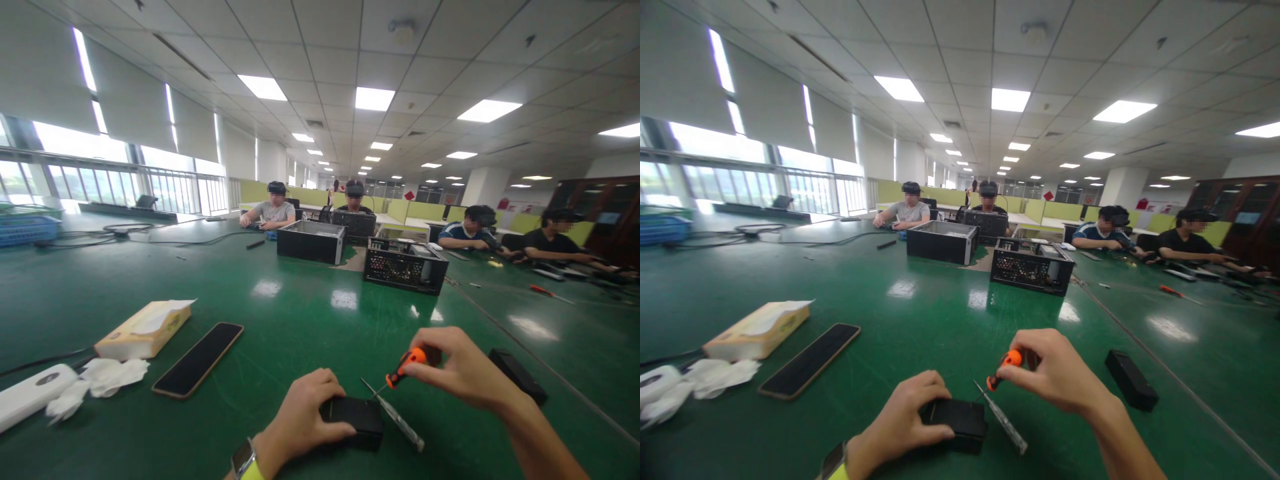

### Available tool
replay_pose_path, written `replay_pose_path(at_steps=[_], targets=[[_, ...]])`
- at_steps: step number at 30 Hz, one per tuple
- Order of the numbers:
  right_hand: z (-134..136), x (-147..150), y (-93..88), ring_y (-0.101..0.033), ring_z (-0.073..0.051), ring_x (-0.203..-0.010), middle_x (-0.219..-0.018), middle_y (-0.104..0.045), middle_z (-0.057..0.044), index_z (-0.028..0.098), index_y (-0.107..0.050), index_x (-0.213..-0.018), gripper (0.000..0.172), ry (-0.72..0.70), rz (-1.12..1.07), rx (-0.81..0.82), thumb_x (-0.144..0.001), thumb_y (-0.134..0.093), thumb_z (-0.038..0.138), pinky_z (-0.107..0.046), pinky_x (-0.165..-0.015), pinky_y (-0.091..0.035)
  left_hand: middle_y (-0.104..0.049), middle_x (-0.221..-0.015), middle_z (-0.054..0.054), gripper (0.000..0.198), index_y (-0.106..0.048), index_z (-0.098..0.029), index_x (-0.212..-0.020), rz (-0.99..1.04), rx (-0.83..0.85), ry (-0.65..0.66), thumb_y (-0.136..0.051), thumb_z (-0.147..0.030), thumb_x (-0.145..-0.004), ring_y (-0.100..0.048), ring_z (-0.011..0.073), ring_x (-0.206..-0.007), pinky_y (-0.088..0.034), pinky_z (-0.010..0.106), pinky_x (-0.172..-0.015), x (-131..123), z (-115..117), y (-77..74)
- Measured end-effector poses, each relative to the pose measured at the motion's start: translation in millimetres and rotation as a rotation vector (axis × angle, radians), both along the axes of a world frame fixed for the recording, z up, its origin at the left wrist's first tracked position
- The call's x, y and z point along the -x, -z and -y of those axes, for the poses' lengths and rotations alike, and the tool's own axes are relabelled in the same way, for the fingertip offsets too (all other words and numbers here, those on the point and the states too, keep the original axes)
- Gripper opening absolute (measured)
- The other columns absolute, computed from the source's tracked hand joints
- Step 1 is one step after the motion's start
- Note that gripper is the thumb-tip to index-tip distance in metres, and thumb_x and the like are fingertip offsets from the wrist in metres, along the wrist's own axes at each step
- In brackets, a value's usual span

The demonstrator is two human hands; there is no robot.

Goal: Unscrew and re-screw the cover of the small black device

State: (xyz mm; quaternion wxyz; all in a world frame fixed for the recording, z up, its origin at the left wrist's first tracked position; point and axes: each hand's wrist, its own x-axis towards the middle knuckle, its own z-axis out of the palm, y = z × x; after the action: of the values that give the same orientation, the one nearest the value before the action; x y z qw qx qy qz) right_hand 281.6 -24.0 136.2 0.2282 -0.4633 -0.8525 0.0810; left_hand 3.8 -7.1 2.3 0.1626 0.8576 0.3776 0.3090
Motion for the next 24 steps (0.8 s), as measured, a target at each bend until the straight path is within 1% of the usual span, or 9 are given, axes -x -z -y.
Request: replay_pose_path(at_steps=[2,4,6,9,11,13,16,19,24], targets=[[3.1,0.2,-5.0,-0.057,-0.014,-0.070,-0.084,-0.067,-0.001,0.022,-0.069,-0.095,0.014,-0.063,-0.035,0.064,-0.087,-0.064,0.032,-0.024,-0.061,-0.040,-0.067,-0.091,0.006,0.040,-0.073,-0.017,-0.091,0.003,0.004,0.000,-0.085,-0.047,-0.067,-0.062,0.0229,-0.084,-0.045,0.028,-0.071,0.0,0.6,-0.2],[4.0,-0.1,-7.1,-0.059,-0.015,-0.074,-0.090,-0.068,-0.002,0.023,-0.069,-0.102,0.017,-0.077,-0.043,0.084,-0.086,-0.063,0.027,-0.024,-0.064,-0.042,-0.067,-0.091,0.006,0.041,-0.073,-0.017,-0.090,0.003,0.002,-0.004,-0.085,-0.048,-0.067,-0.062,0.0227,-0.083,-0.045,0.027,-0.070,0.0,1.0,-0.5],[2.3,-0.5,-5.1,-0.056,-0.014,-0.068,-0.079,-0.066,0.000,0.020,-0.069,-0.087,0.012,-0.021,-0.020,0.063,-0.086,-0.065,0.032,-0.024,-0.060,-0.039,-0.066,-0.090,0.005,0.040,-0.073,-0.017,-0.090,-0.001,-0.002,-0.006,-0.084,-0.049,-0.068,-0.062,0.0222,-0.083,-0.045,0.027,-0.070,0.0,1.3,-1.0],[-2.0,-1.6,1.0,-0.044,-0.012,-0.055,-0.058,-0.052,0.003,0.018,-0.056,-0.059,0.040,0.077,0.043,0.011,-0.086,-0.065,0.046,-0.025,-0.052,-0.029,-0.066,-0.089,0.005,0.041,-0.073,-0.018,-0.090,-0.010,-0.004,-0.010,-0.082,-0.051,-0.068,-0.062,0.0215,-0.082,-0.045,0.026,-0.069,-0.1,1.3,-1.6],[-4.4,-3.9,2.9,-0.040,-0.011,-0.052,-0.054,-0.046,0.004,0.018,-0.051,-0.054,0.046,0.081,0.049,0.014,-0.085,-0.064,0.050,-0.025,-0.050,-0.026,-0.066,-0.088,0.005,0.041,-0.073,-0.018,-0.090,-0.017,-0.001,-0.014,-0.082,-0.051,-0.068,-0.062,0.0214,-0.082,-0.045,0.026,-0.068,-0.1,1.2,-1.7],[-7.5,-9.1,2.6,-0.043,-0.011,-0.054,-0.058,-0.051,0.003,0.018,-0.057,-0.060,0.040,0.052,0.005,0.058,-0.085,-0.064,0.048,-0.025,-0.051,-0.029,-0.066,-0.088,0.005,0.041,-0.073,-0.018,-0.089,-0.019,0.002,-0.014,-0.083,-0.051,-0.067,-0.061,0.0216,-0.082,-0.045,0.026,-0.068,-0.1,1.3,-1.8],[-17.2,-22.9,6.0,-0.051,-0.014,-0.060,-0.073,-0.063,-0.001,0.018,-0.069,-0.085,0.025,0.076,-0.112,0.101,-0.086,-0.063,0.042,-0.025,-0.055,-0.038,-0.066,-0.090,0.005,0.040,-0.072,-0.018,-0.089,-0.018,0.012,-0.012,-0.085,-0.048,-0.066,-0.062,0.0219,-0.083,-0.044,0.026,-0.068,-0.2,1.9,-2.3],[-30.8,-39.1,27.0,-0.055,-0.016,-0.062,-0.081,-0.067,-0.003,0.017,-0.069,-0.099,0.027,0.159,-0.171,0.092,-0.083,-0.062,0.037,-0.027,-0.058,-0.042,-0.066,-0.091,0.005,0.038,-0.072,-0.018,-0.090,-0.023,0.022,-0.015,-0.087,-0.043,-0.066,-0.061,0.0220,-0.084,-0.045,0.027,-0.070,-0.5,2.8,-3.3],[-37.7,-57.7,94.3,-0.059,-0.018,-0.069,-0.086,-0.070,-0.004,0.016,-0.068,-0.096,0.025,0.223,-0.132,0.177,-0.083,-0.060,0.037,-0.030,-0.063,-0.044,-0.066,-0.091,0.005,0.041,-0.072,-0.018,-0.091,-0.049,0.028,-0.017,-0.086,-0.048,-0.066,-0.061,0.0222,-0.085,-0.045,0.027,-0.070,-0.4,2.7,-3.4]])
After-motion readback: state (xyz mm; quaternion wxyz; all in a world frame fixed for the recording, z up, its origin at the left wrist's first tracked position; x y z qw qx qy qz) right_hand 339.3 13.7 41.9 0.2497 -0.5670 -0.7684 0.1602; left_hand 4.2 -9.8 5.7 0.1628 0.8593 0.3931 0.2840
